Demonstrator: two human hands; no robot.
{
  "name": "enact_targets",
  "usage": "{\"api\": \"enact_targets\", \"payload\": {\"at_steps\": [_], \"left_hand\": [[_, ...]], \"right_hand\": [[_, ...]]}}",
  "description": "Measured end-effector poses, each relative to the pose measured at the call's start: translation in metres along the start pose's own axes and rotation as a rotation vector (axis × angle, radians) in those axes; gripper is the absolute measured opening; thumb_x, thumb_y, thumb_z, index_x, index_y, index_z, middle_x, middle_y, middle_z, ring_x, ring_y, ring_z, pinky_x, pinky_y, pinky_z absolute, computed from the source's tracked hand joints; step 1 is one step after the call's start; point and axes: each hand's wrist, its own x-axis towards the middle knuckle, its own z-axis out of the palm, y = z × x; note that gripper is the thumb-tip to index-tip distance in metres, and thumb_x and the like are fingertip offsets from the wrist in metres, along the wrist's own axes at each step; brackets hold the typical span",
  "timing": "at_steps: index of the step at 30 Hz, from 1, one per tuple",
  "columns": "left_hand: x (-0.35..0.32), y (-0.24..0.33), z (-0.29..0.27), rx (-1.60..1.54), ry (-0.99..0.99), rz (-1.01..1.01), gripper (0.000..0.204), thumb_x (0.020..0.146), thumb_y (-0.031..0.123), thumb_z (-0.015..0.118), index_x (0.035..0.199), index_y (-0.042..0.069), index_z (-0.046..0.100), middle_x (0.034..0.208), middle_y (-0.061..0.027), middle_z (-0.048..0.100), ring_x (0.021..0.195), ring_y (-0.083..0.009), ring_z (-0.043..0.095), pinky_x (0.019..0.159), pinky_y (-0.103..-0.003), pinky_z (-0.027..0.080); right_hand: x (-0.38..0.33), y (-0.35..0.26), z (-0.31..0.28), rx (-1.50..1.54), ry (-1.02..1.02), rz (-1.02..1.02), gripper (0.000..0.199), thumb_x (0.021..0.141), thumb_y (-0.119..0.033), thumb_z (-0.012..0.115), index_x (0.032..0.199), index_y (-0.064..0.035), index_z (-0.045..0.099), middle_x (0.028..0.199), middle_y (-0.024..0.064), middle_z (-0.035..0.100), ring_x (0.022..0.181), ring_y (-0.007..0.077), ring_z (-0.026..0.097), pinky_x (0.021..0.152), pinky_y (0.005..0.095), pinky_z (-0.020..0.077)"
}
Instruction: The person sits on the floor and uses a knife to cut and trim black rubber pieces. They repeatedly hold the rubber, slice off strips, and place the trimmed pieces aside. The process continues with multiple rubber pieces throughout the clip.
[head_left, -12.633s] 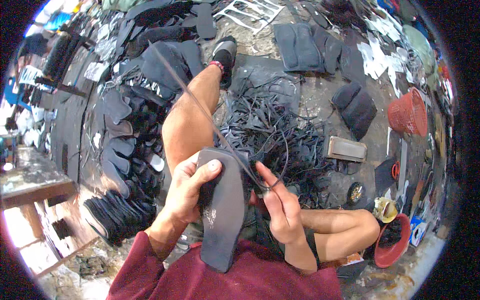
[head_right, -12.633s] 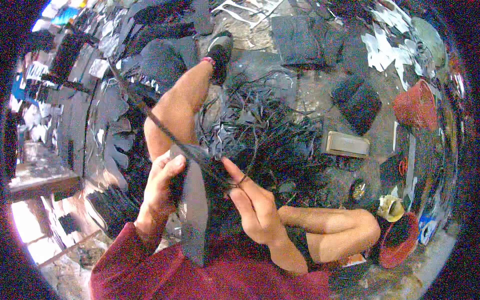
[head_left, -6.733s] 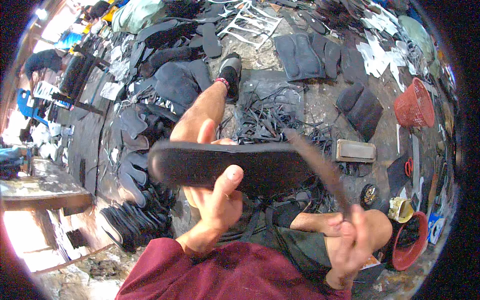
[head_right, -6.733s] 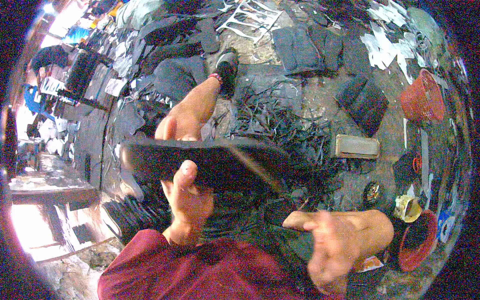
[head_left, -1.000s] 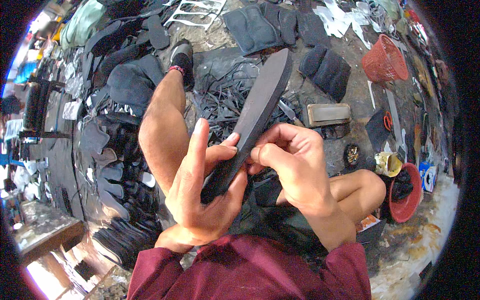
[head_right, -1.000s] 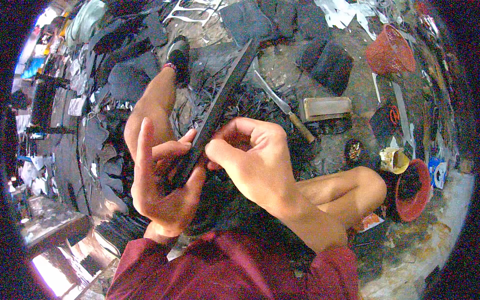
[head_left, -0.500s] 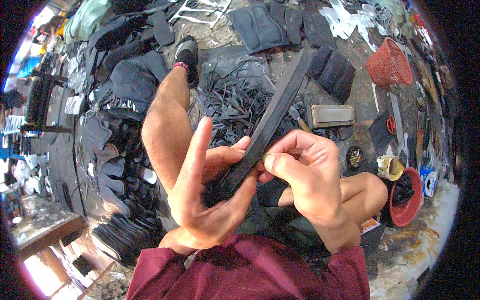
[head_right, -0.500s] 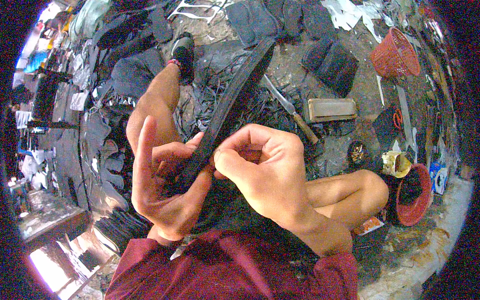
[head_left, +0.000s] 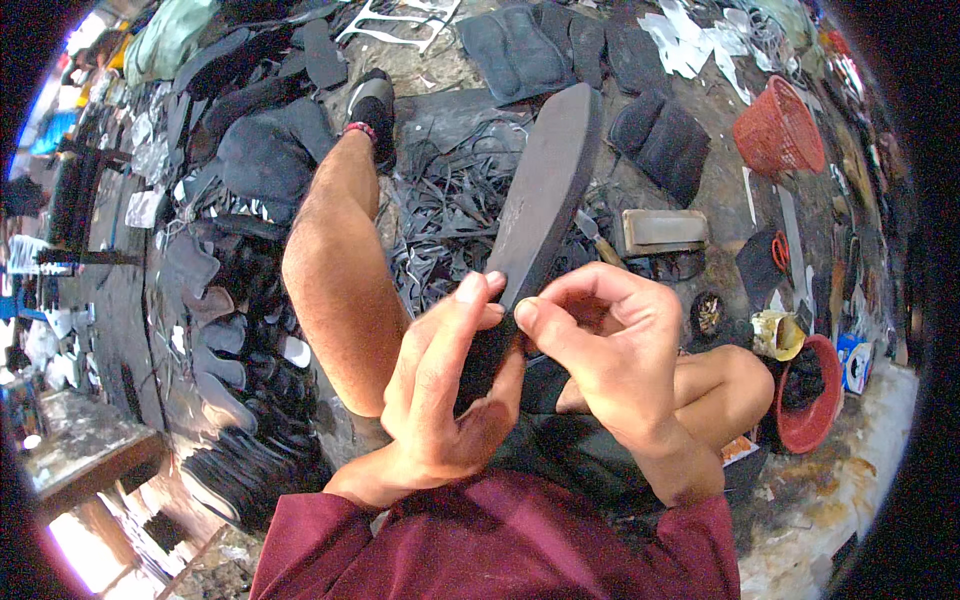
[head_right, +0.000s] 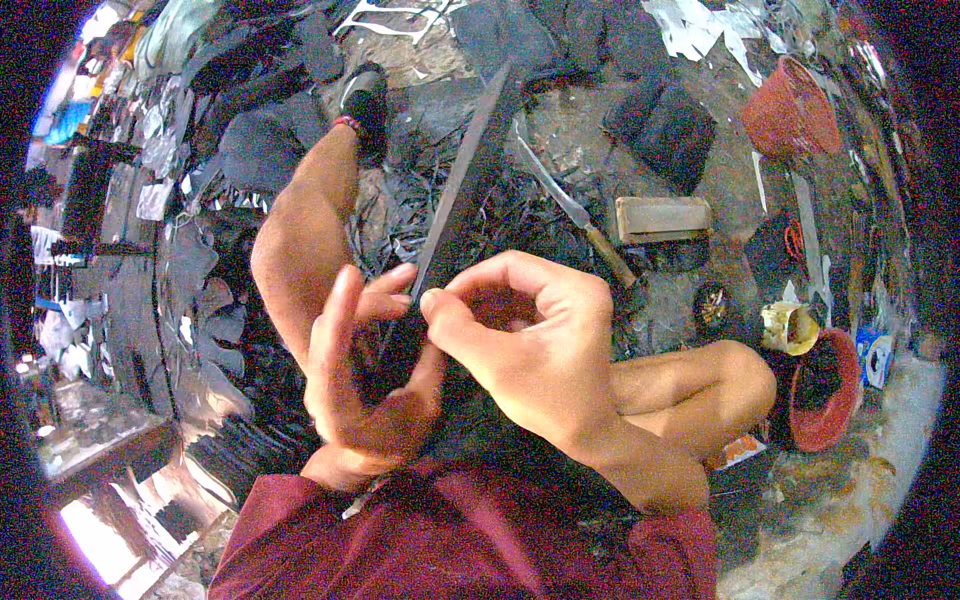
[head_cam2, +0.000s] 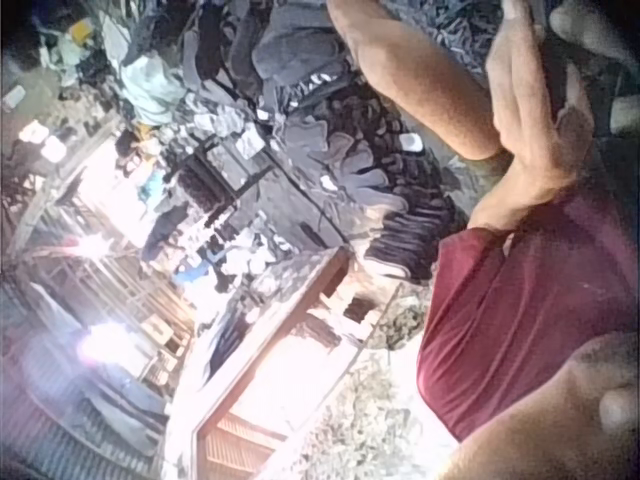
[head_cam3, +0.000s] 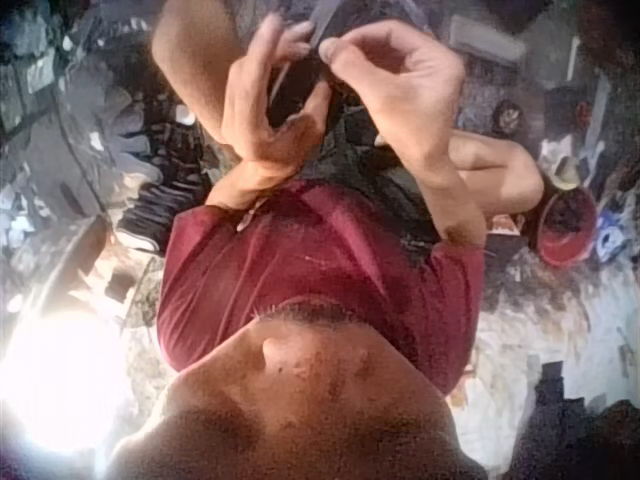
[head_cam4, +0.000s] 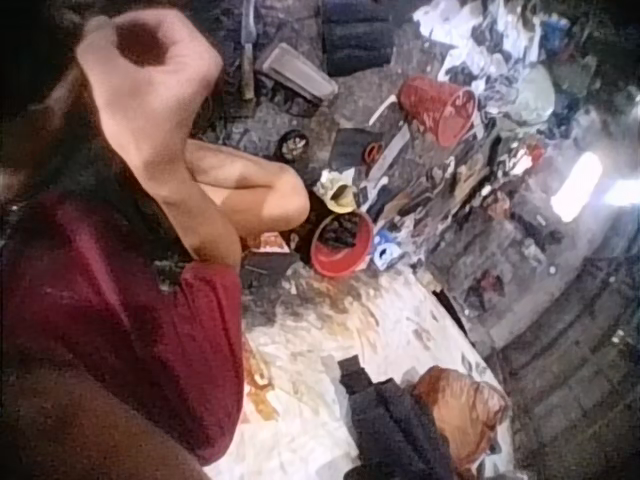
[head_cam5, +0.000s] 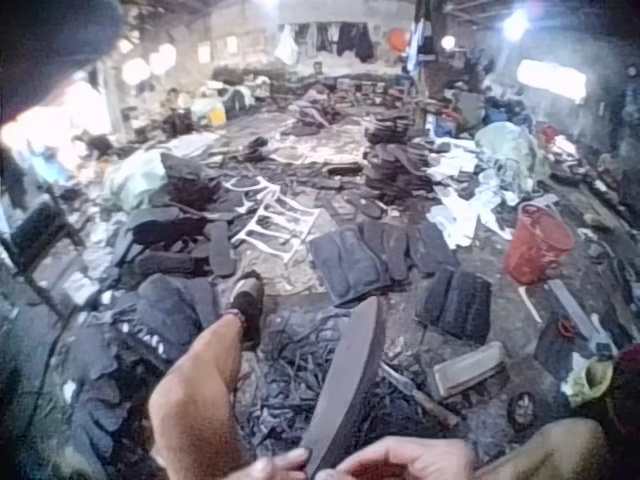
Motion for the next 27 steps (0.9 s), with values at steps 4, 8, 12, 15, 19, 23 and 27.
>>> {"api": "enact_targets", "payload": {"at_steps": [4, 8, 12, 15, 19, 23, 27], "left_hand": [[-0.003, 0.009, 0.009, -0.895, 0.324, -0.552, 0.104, 0.071, 0.014, 0.079, 0.153, 0.002, 0.016, 0.135, -0.019, 0.047, 0.126, -0.0343, 0.048, 0.103, -0.052, 0.043], [-0.022, -0.032, -0.002, -1.029, 0.104, -1.251, 0.083, 0.083, 0.04, 0.075, 0.146, 0.006, 0.031, 0.126, -0.0142, 0.055, 0.11, -0.0251, 0.058, 0.091, -0.039, 0.05], [-0.024, -0.046, -0.021, -0.749, 0.269, -0.957, 0.069, 0.086, 0.054, 0.069, 0.127, 0.005, 0.044, 0.099, -0.0093, 0.061, 0.073, -0.0182, 0.063, 0.063, -0.031, 0.052], [0.024, -0.035, -0.018, -0.897, 0.325, -0.961, 0.074, 0.092, 0.048, 0.065, 0.147, 0.018, 0.028, 0.101, -0.0081, 0.058, 0.075, -0.018, 0.061, 0.063, -0.031, 0.052], [0.056, -0.03, -0.04, -1.073, 0.307, -0.929, 0.108, 0.079, 0.005, 0.07, 0.158, 0.036, 0.003, 0.124, -0.0123, 0.048, 0.097, -0.0265, 0.058, 0.085, -0.04, 0.051], [0.049, -0.038, -0.05, -1.212, 0.317, -0.801, 0.117, 0.066, 0.001, 0.074, 0.157, 0.035, 0.007, 0.125, -0.0124, 0.046, 0.102, -0.0285, 0.058, 0.087, -0.041, 0.052], [0.043, -0.038, -0.04, -1.306, 0.297, -0.778, 0.116, 0.064, 0.002, 0.076, 0.156, 0.029, 0.011, 0.125, -0.0106, 0.046, 0.104, -0.0272, 0.057, 0.088, -0.04, 0.051]], "right_hand": [[0.005, -0.001, -0.005, -0.267, -0.212, -0.271, 0.007, 0.076, 0.0, 0.074, 0.077, 0.0014, 0.068, 0.076, 0.0061, 0.07, 0.069, 0.0102, 0.066, 0.064, 0.0255, 0.0531], [0.019, 0.036, -0.004, -0.528, -0.361, -0.331, 0.01, 0.072, -0.003, 0.076, 0.078, 0.0009, 0.068, 0.076, 0.0091, 0.07, 0.07, 0.0136, 0.067, 0.065, 0.0287, 0.0535], [0.128, 0.074, -0.038, -0.252, -0.005, -0.23, 0.016, 0.089, -0.015, 0.069, 0.095, -0.0016, 0.074, 0.089, 0.0111, 0.074, 0.08, 0.0154, 0.069, 0.074, 0.0306, 0.0548], [0.237, 0.179, -0.11, -0.645, 0.189, -0.411, 0.027, 0.093, -0.02, 0.061, 0.112, -0.0031, 0.071, 0.1, 0.0155, 0.074, 0.084, 0.0266, 0.071, 0.077, 0.0347, 0.0546], [0.261, 0.247, -0.113, -1.193, 0.047, -0.222, 0.049, 0.085, -0.024, 0.068, 0.131, -0.0097, 0.059, 0.114, 0.0243, 0.064, 0.108, 0.0414, 0.061, 0.092, 0.0484, 0.0498], [0.261, 0.242, -0.126, -1.185, 0.095, -0.22, 0.043, 0.087, -0.016, 0.059, 0.129, -0.0132, 0.062, 0.111, 0.0219, 0.067, 0.102, 0.0401, 0.065, 0.089, 0.0459, 0.0513], [0.251, 0.199, -0.138, -0.805, 0.338, -0.399, 0.037, 0.096, -0.017, 0.053, 0.132, -0.0087, 0.061, 0.081, 0.0063, 0.07, 0.068, 0.0177, 0.065, 0.066, 0.0327, 0.0502]]}}
